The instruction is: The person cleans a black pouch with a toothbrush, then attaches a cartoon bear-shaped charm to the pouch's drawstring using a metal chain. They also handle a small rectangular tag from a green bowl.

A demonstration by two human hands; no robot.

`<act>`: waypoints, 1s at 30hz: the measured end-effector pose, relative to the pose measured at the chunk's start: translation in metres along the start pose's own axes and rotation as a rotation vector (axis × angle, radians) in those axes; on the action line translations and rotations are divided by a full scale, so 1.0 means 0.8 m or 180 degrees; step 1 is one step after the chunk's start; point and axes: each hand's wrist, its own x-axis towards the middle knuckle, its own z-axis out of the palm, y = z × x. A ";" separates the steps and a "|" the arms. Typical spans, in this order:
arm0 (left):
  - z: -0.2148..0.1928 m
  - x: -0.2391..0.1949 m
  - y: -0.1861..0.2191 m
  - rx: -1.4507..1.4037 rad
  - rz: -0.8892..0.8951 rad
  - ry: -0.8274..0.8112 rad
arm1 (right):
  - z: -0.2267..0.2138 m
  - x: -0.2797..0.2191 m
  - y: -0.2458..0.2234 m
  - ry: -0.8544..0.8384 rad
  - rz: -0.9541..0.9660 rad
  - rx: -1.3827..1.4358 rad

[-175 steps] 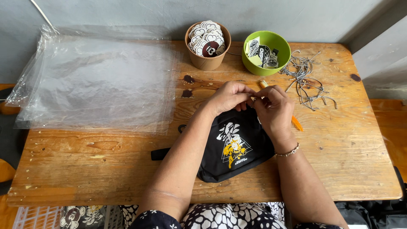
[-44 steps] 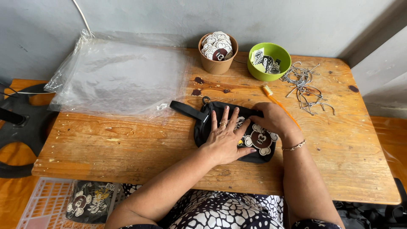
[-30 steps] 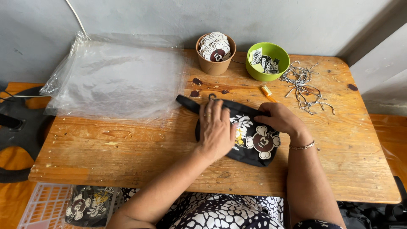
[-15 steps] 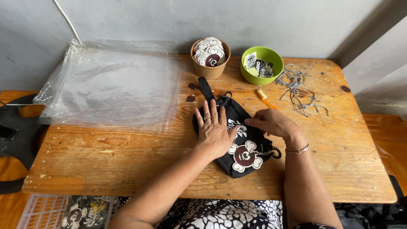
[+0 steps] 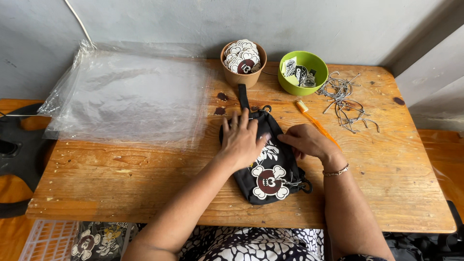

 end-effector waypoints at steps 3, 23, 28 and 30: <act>0.048 0.079 -0.050 -0.0089 -0.0474 0.0442 | 0.006 0.009 0.004 0.0224 -0.0128 0.0070; 0.034 0.113 -0.075 -0.2284 -0.0389 0.0364 | 0.032 0.057 0.023 0.0963 -0.0422 0.0877; 0.087 0.161 -0.104 -0.2672 -0.0190 0.0653 | 0.039 0.018 -0.033 0.0912 -0.0733 0.1263; 0.083 0.159 -0.099 -0.3042 -0.0364 0.0679 | 0.042 0.005 -0.051 0.0734 -0.0955 0.1828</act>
